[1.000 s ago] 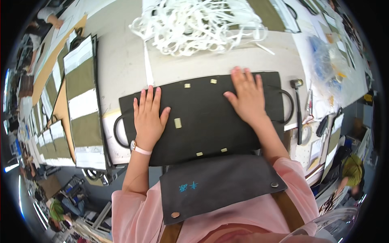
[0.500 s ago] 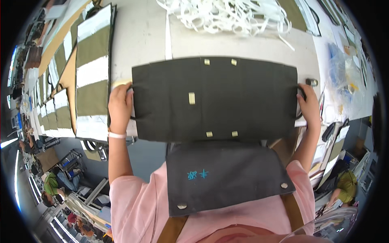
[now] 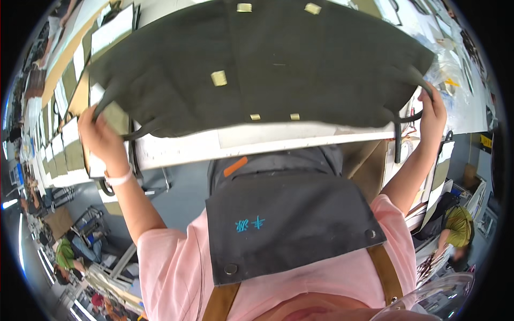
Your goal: The person assembles a green and white striped bag by hand. They fold the edges of the fabric, insert white straps into the seams, and use a hammer to secure metal rivets. The process is repeated for multiple sections of the bag.
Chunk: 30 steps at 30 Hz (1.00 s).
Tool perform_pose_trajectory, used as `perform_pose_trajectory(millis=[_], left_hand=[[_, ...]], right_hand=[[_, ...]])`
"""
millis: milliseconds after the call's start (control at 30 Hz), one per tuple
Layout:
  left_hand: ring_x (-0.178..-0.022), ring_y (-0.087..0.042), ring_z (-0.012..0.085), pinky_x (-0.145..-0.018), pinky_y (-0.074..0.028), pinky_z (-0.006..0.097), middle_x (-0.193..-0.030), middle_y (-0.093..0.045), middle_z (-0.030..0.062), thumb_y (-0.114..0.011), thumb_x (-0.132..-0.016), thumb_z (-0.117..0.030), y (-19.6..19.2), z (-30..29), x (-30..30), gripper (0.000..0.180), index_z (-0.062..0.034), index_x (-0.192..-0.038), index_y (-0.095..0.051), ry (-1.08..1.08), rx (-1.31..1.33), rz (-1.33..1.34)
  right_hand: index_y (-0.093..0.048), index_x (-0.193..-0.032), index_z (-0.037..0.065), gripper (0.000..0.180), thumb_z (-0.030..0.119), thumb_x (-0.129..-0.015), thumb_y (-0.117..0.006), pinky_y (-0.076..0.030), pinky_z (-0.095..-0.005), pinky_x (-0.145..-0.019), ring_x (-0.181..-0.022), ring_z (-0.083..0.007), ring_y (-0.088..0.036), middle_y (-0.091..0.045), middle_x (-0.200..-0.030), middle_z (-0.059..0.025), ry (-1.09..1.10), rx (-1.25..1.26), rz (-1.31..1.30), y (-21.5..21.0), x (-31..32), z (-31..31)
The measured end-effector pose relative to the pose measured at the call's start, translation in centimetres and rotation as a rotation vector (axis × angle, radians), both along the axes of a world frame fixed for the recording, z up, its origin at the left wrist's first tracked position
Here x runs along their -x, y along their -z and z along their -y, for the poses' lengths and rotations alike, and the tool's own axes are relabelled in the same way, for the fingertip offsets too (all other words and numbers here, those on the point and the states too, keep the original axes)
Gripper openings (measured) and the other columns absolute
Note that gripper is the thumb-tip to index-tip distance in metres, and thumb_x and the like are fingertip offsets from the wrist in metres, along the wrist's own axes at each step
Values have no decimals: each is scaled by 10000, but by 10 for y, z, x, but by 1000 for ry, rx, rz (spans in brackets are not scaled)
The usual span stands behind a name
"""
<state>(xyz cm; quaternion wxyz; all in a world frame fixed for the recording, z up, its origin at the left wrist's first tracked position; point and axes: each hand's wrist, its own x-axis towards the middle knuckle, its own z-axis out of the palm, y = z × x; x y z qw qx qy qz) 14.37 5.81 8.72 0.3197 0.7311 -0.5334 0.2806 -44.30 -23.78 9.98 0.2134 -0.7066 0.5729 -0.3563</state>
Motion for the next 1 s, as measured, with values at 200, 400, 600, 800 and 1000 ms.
perform_pose_trajectory(millis=[200, 400, 600, 800, 1000], left_hand=[[-1099, -606, 209, -946, -502, 317, -1272, -602, 119, -589, -934, 12, 18, -29, 4, 80, 19, -1000, -633, 182, 260, -864], [-1201, -624, 300, -1030, -483, 374, -1313, -635, 187, -467, -894, 145, 81, -71, 10, 356, -34, -1054, -730, 77, -473, -649], [-1080, -650, 319, -962, -499, 388, -1131, -689, 171, -473, -931, 109, 31, 20, 34, 286, 10, -1082, -694, 100, -173, -493], [-1027, -650, 347, -901, -532, 404, -1092, -694, 149, -558, -842, 91, 15, 170, 124, 312, -36, -1086, -707, 643, -315, -472], [-919, -676, 277, -821, -543, 371, -1016, -688, 136, -550, -896, 50, 19, 212, 144, 229, -31, -1078, -663, 648, -133, -506]], right_hand=[[-704, -1071, 36, 321, -91, -799, -589, -436, -366, -1044, -1246, -266, -573, -599, -1367, -164, -326, 155, 143, 35, 36, -3], [-715, -1054, 19, 388, -136, -816, -451, -424, -351, -1079, -1266, -320, -577, -623, -1340, -170, -183, -305, -236, 51, 24, -28], [-707, -1057, -6, 236, -39, -913, -524, -506, -378, -926, -1048, -350, -651, -692, -1124, -183, -289, -4, -91, 25, -75, 12], [-703, -1133, 10, 205, 89, -983, -588, -516, -387, -909, -1033, -318, -671, -723, -1058, -161, -571, 165, 72, 31, -243, 61], [-734, -1058, 47, 281, -8, -830, -580, -449, -424, -1036, -1232, -341, -561, -667, -1247, -147, -643, 492, -311, 47, -347, 90]])
